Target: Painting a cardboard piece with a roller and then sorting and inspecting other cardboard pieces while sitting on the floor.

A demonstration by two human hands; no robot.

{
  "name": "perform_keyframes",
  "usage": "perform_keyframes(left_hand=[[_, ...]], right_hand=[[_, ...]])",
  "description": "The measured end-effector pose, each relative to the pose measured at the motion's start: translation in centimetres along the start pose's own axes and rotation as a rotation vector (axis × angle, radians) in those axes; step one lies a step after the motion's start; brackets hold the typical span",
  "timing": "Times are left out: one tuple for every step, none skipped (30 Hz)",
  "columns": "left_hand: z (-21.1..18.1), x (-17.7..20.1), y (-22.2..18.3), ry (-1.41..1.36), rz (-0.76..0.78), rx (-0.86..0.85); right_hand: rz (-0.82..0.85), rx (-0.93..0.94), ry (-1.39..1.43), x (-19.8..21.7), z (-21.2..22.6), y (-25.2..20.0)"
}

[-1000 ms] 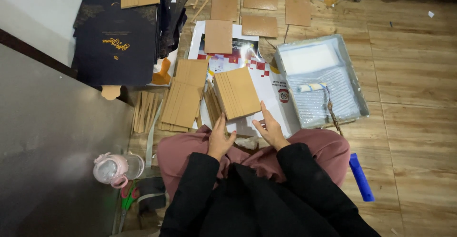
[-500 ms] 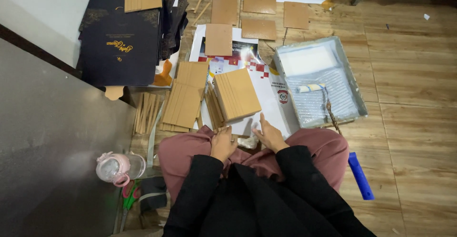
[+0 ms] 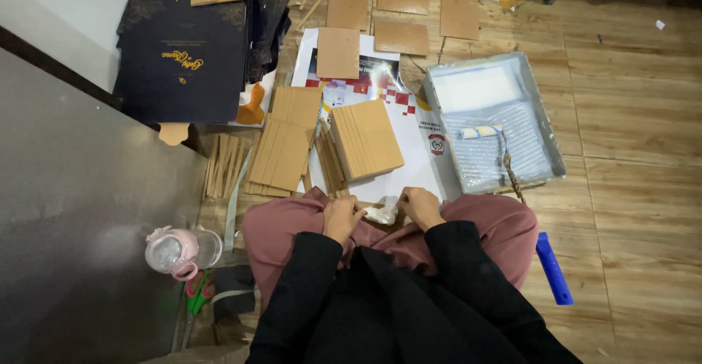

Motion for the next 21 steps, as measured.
perform_keyframes(left_hand=[[0.1, 0.0, 0.0, -0.003, 0.001, 0.004], [0.2, 0.0, 0.1, -0.023, -0.018, 0.008], [0.3, 0.2, 0.2, -0.043, -0.038, 0.011], [0.2, 0.8, 0.3, -0.046, -0.038, 0.014], [0.2, 1.5, 0.4, -0.054, -0.052, 0.029], [0.2, 2.3, 0.6, -0.061, -0.066, 0.045], [0.8, 3.1, 1.1, -0.064, -0.066, 0.048], [1.5, 4.1, 1.6, -0.042, -0.112, 0.067], [2.2, 5.0, 2.0, -0.02, -0.156, 0.087], [3.1, 6.1, 2.1, -0.023, -0.153, 0.091], [4.1, 7.8, 2.3, 0.024, -0.258, 0.147], [5.2, 9.6, 2.3, 0.071, -0.362, 0.202], [6.7, 10.5, 2.6, 0.071, -0.361, 0.205], [8.6, 11.7, 2.6, 0.046, -0.412, 0.289], [10.5, 12.8, 2.5, 0.021, -0.464, 0.374], [11.8, 13.0, 2.3, 0.021, -0.464, 0.378], [13.5, 13.6, 1.7, -0.001, -0.565, 0.44], [15.1, 14.1, 1.1, -0.022, -0.665, 0.501], [15.8, 13.7, 0.8, -0.021, -0.665, 0.505], [17.0, 13.4, 0.2, -0.25, -0.756, 0.521], [18.1, 13.0, -0.2, -0.481, -0.845, 0.528]], right_hand=[[0.004, 0.001, -0.002, -0.1, 0.0, 0.1], [0.011, -0.002, -0.008, -0.3, 0.1, 0.3], [0.017, -0.005, -0.013, -0.4, 0.1, 0.5], [0.021, -0.005, -0.016, -0.3, 0.3, 0.4], [0.04, 0.011, -0.02, -0.3, 0.5, 0.4], [0.059, 0.027, -0.025, -0.3, 0.8, 0.4], [0.062, 0.028, -0.027, -0.3, 0.8, 0.5], [0.083, 0.03, -0.032, -0.4, 0.7, 0.7], [0.106, 0.031, -0.037, -0.6, 0.7, 0.7], [0.112, 0.031, -0.038, -1.2, 0.5, 0.7], [0.154, 0.024, -0.07, -1.8, 0.3, 0.9], [0.195, 0.018, -0.101, -2.4, 0.1, 1.1], [0.198, 0.019, -0.101, -2.9, 0.0, 1.2], [0.247, 0.017, -0.11, -3.7, -0.2, 1.2], [0.294, 0.016, -0.12, -4.4, -0.4, 1.3], [0.297, 0.018, -0.121, -4.4, -0.3, 1.4], [0.313, 0.013, -0.134, -4.4, -0.2, 1.5], [0.328, 0.008, -0.148, -4.5, -0.2, 1.5], [0.331, 0.01, -0.149, -4.3, 0.0, 1.5], [0.34, 0.009, -0.136, -4.2, 0.2, 1.4], [0.345, 0.008, -0.123, -3.9, 0.5, 1.4]])
Point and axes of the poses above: each hand's wrist, its own y-axis towards the middle knuckle, its own x-axis out of the back of the hand, z = x × y, the point moved 5 cm from there along y, towards the middle knuckle, and after that the axes turned 4 degrees about z, right-handed, at the moved point
